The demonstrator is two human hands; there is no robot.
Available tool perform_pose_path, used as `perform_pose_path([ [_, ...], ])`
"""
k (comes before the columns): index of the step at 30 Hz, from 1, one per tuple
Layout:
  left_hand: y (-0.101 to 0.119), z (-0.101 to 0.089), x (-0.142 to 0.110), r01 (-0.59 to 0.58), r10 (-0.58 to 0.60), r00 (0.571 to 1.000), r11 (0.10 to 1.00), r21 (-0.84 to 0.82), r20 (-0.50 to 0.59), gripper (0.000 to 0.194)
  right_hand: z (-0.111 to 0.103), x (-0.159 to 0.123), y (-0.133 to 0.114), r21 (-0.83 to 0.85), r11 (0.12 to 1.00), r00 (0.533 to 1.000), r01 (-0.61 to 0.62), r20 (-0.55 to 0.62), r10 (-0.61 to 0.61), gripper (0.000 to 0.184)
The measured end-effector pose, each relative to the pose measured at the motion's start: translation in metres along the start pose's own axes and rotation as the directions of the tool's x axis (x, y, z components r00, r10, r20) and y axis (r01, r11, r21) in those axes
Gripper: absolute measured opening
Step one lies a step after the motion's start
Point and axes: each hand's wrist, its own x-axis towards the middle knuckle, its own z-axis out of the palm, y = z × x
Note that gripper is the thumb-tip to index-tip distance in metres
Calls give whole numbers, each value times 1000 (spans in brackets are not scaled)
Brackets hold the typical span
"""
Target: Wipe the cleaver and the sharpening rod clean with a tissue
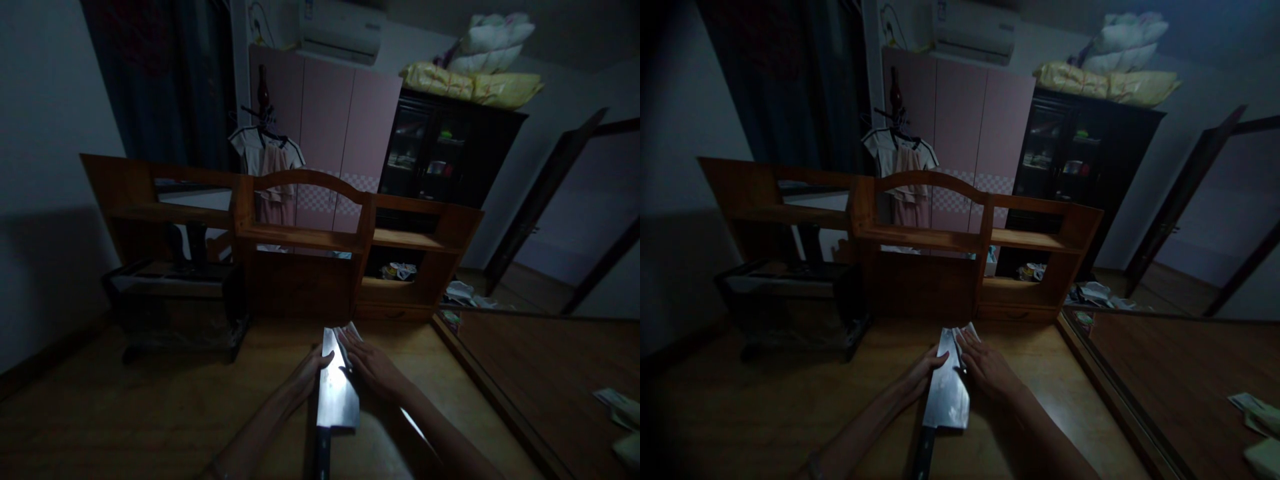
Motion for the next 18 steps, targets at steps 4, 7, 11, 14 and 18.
perform_pose_path([
  [4,-3,-4,3,9,-9,1000,1000,-1,7,47,9,18,4,-2,1000,999,-1,-49,1,51],
  [7,-5,-7,5,-4,4,1000,1000,4,-5,48,17,28,2,-11,1000,997,4,-77,-5,51],
  [11,-1,-6,7,-1,3,1000,993,-118,19,54,21,35,-8,-30,999,995,32,-91,-35,53],
  [14,5,-4,7,10,-5,1000,981,-194,24,66,18,33,-24,-47,998,998,44,-31,-46,54],
  [18,6,-6,6,26,-30,999,968,-250,-13,65,11,23,-49,-73,992,993,105,70,-100,56],
])
